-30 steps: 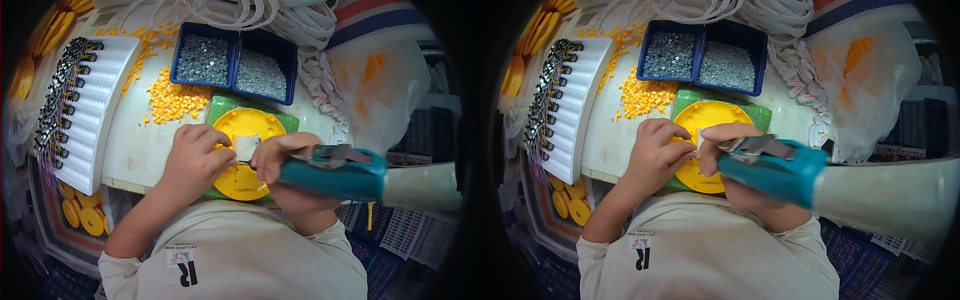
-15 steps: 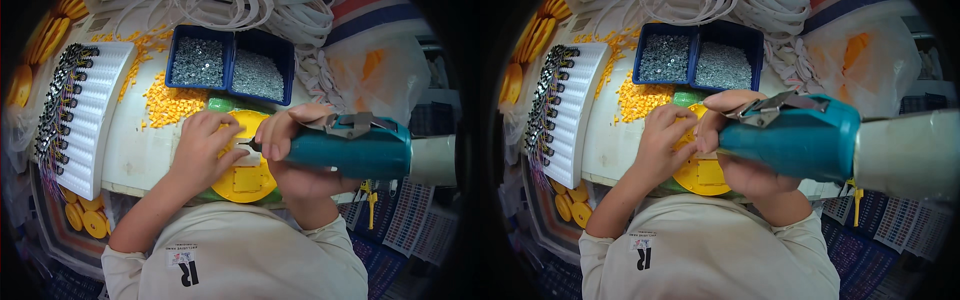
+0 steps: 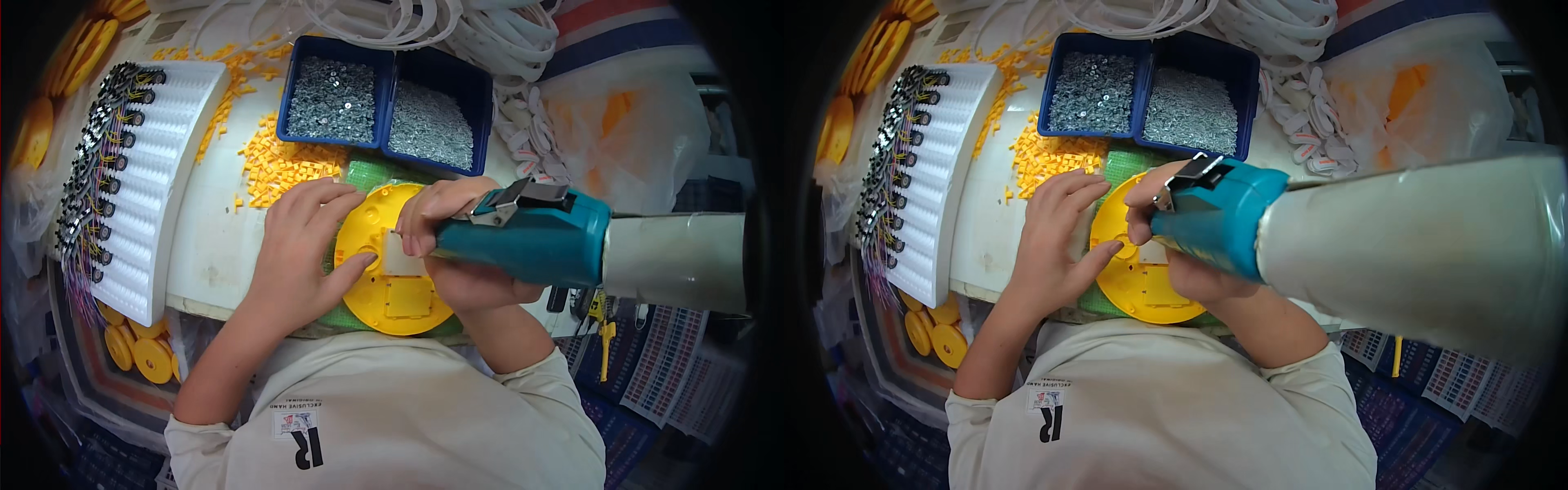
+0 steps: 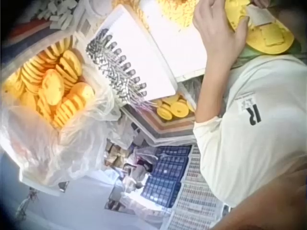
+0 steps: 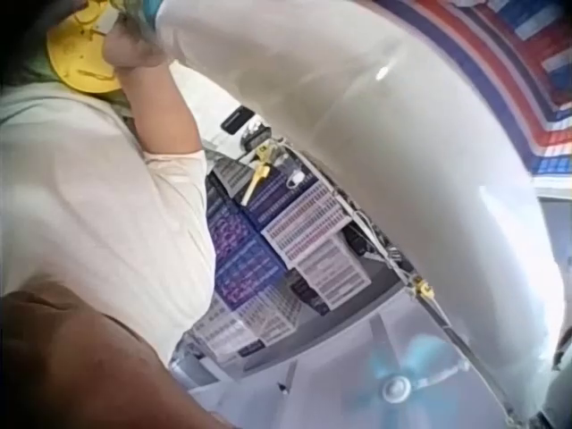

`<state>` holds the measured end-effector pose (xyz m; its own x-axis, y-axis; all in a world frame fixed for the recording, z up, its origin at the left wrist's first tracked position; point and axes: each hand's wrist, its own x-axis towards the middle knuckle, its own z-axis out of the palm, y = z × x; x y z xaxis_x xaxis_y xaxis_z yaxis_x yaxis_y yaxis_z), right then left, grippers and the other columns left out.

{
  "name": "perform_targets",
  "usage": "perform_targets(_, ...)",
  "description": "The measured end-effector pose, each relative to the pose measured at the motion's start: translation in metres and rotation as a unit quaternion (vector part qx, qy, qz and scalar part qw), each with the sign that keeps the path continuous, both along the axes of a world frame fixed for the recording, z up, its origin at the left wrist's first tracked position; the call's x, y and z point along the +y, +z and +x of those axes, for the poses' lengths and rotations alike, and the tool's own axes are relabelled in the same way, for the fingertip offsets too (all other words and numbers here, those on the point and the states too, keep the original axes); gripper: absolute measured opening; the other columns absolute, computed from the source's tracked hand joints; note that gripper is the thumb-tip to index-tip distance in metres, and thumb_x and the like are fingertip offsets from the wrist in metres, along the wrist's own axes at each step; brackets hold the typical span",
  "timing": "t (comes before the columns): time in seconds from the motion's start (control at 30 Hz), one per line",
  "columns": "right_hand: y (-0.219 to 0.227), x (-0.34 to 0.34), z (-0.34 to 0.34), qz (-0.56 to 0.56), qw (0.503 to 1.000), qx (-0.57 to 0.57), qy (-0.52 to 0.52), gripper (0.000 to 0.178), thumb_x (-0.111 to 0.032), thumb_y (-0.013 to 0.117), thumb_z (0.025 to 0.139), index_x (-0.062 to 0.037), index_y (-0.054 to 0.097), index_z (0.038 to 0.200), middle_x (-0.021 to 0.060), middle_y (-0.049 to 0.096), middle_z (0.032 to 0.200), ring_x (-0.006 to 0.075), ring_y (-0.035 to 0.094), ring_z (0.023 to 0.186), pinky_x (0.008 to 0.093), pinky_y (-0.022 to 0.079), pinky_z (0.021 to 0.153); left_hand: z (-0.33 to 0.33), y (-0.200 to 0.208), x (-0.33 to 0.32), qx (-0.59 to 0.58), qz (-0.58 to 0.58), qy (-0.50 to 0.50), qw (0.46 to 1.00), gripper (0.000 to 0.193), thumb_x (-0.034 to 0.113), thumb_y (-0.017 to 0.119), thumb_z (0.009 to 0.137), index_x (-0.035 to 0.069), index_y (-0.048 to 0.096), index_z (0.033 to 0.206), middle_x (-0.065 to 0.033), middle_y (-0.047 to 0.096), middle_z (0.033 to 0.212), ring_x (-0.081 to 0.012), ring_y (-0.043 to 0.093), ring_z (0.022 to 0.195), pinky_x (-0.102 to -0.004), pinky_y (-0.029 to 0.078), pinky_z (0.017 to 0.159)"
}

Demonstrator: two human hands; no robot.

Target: Assemble yellow plastic toy components using a soldering iron and a pneumatic screwdriver.

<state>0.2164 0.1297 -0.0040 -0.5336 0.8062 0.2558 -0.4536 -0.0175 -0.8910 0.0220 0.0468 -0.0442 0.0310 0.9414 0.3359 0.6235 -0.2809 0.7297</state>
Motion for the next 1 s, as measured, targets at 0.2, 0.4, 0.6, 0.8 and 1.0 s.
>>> perform_targets(0.2,0.000,0.002,0.003,0.032,0.999,0.004,0.020,0.087,-0.072,0.051,0.086,0.0066,0.064,0.121,0.0150,0.066,0.080,0.0267,0.062,0.071,0.0377,0.050,0.069,-0.011,0.008,-0.020,0.007,0.006,0.040,0.999,0.055,0.017,0.081,0.081,0.005,0.063,0.132,-0.0147,0.062,0.131,-0.0369,0.056,0.127,-0.0485,0.041,0.110)
perform_targets(0.4,0.049,0.024,0.024,0.125,0.991,0.044,-0.010,0.105,-0.083,0.042,0.091,0.0079,0.050,0.143,0.0134,0.067,0.093,0.0254,0.063,0.085,0.0400,0.047,0.085,-0.078,0.028,-0.024,0.087,0.059,0.134,0.985,0.046,0.013,0.080,0.084,0.006,0.066,0.128,-0.0149,0.067,0.125,-0.0367,0.060,0.122,-0.0465,0.044,0.107)
perform_targets(0.6,0.071,0.037,0.048,0.128,0.986,-0.027,-0.108,0.099,-0.074,0.042,0.099,0.0100,0.041,0.150,0.0225,0.063,0.126,0.0314,0.062,0.118,0.0438,0.046,0.106,-0.232,0.029,0.002,0.194,0.041,0.258,0.946,0.023,0.010,0.070,0.095,0.002,0.071,0.116,-0.0151,0.071,0.119,-0.0322,0.066,0.115,-0.0395,0.049,0.103)
perform_targets(0.8,0.019,0.016,0.101,0.202,0.921,-0.153,-0.295,0.064,-0.043,0.055,0.105,0.0007,0.046,0.151,0.0185,0.059,0.141,0.0306,0.058,0.129,0.0454,0.045,0.109,-0.299,0.025,0.010,0.292,0.002,0.279,0.915,0.018,0.013,0.065,0.097,0.003,0.074,0.109,-0.0144,0.072,0.114,-0.0355,0.067,0.110,-0.0419,0.051,0.099)
perform_targets(1.0,-0.012,-0.007,0.131,0.071,0.906,-0.229,-0.350,0.036,-0.012,0.054,0.103,0.0038,0.060,0.136,0.0139,0.068,0.121,0.0238,0.066,0.106,0.0382,0.052,0.095,-0.318,0.039,-0.059,0.255,-0.070,0.324,0.908,0.018,0.014,0.065,0.098,0.002,0.074,0.109,-0.0150,0.071,0.116,-0.0343,0.066,0.113,-0.0395,0.049,0.101)
